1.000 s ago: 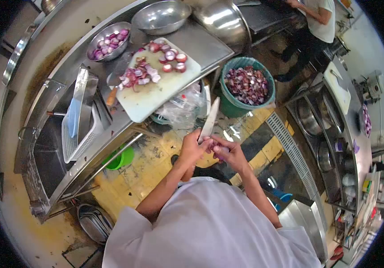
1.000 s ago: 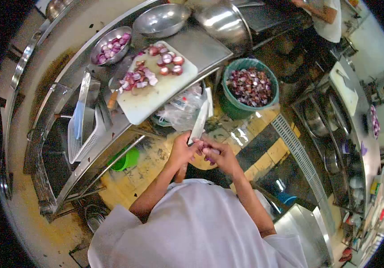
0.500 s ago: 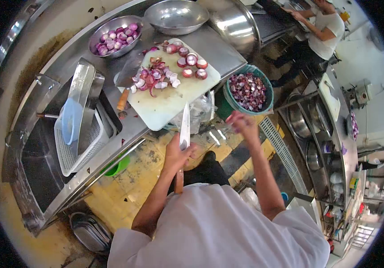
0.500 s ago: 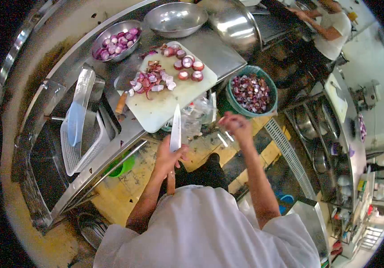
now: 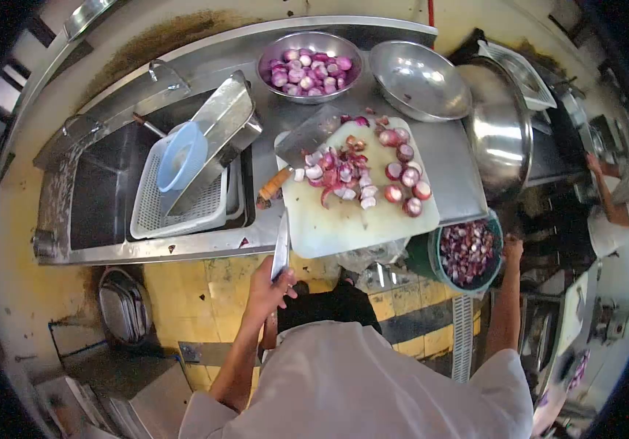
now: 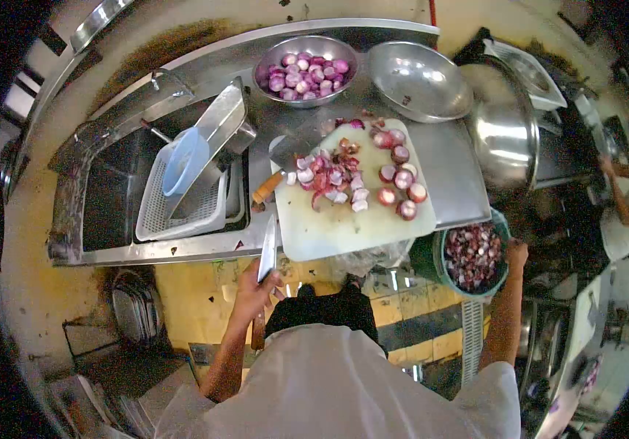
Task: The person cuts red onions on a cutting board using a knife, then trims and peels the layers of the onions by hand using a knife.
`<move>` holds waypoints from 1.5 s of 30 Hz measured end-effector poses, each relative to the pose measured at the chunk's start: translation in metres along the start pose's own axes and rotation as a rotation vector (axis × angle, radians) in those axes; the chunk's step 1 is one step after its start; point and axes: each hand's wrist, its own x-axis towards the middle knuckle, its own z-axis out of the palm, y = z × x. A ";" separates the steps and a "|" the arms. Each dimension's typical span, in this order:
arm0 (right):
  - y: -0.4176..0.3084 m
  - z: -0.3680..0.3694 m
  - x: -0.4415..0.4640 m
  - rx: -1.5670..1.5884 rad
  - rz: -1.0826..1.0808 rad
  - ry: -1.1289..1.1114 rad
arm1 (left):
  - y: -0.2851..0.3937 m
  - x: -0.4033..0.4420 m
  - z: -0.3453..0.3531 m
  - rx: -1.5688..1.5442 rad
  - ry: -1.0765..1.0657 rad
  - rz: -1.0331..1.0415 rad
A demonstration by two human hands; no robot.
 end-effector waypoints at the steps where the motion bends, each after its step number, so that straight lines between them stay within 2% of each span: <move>1: -0.013 0.001 0.011 0.003 -0.014 -0.013 | 0.004 0.004 0.006 0.001 0.019 -0.005; 3: -0.035 -0.004 0.035 0.832 0.176 -0.388 | 0.010 0.012 0.022 -0.033 0.102 -0.004; 5: -0.101 0.003 0.002 1.019 -0.245 -0.248 | 0.022 0.018 0.036 -0.043 0.112 -0.045; 7: -0.205 -0.032 -0.068 1.317 -0.248 -0.559 | 0.023 0.024 0.049 -0.103 0.108 -0.008; 9: -0.256 -0.012 -0.098 1.316 -0.346 -0.648 | 0.028 0.030 0.060 -0.105 0.114 -0.028; 13: -0.344 0.020 -0.136 1.493 -0.055 -1.259 | 0.034 0.037 0.076 -0.097 0.116 -0.041; 15: -0.371 0.073 -0.144 1.418 -0.390 -1.222 | 0.034 0.039 0.078 -0.108 0.116 -0.062; 17: -0.429 0.079 -0.168 1.707 0.134 -1.168 | 0.031 0.042 0.076 -0.119 0.117 -0.080; 19: -0.485 0.080 -0.167 1.744 -0.051 -1.155 | 0.025 0.045 0.071 -0.119 0.090 -0.040; 21: -0.534 0.047 -0.148 1.823 -0.082 -1.348 | 0.030 0.052 0.063 -0.109 0.076 -0.043; 24: -0.556 -0.012 -0.125 1.814 -0.121 -1.327 | 0.035 0.055 0.052 -0.135 0.078 -0.014; 26: -0.550 -0.038 -0.112 1.467 -0.551 -0.901 | 0.029 0.060 0.039 -0.145 0.102 0.040; 27: -0.533 -0.029 -0.094 1.454 -0.555 -0.897 | 0.028 0.058 0.036 -0.158 0.098 0.042; 29: -0.505 0.008 -0.057 0.561 -1.000 -0.456 | 0.030 0.054 0.027 -0.168 0.175 0.021; 31: -0.501 -0.020 -0.115 0.111 -0.813 -0.555 | 0.018 0.049 0.020 -0.194 0.159 -0.002; 35: -0.476 0.057 -0.092 0.316 -0.892 -0.414 | 0.021 0.052 0.018 -0.220 0.137 -0.066; 37: -0.486 0.076 -0.082 -0.050 -1.154 0.031 | 0.025 0.054 0.018 -0.190 0.130 -0.067; 41: -0.490 0.099 -0.070 -0.233 -1.113 -0.044 | 0.038 0.063 0.021 -0.096 0.089 -0.075; 43: -0.490 0.073 -0.083 0.279 -0.952 -0.345 | 0.043 0.063 0.023 -0.082 0.074 -0.007; 45: -0.482 0.076 -0.093 0.781 -0.620 -0.746 | 0.052 0.062 0.022 -0.093 0.059 -0.034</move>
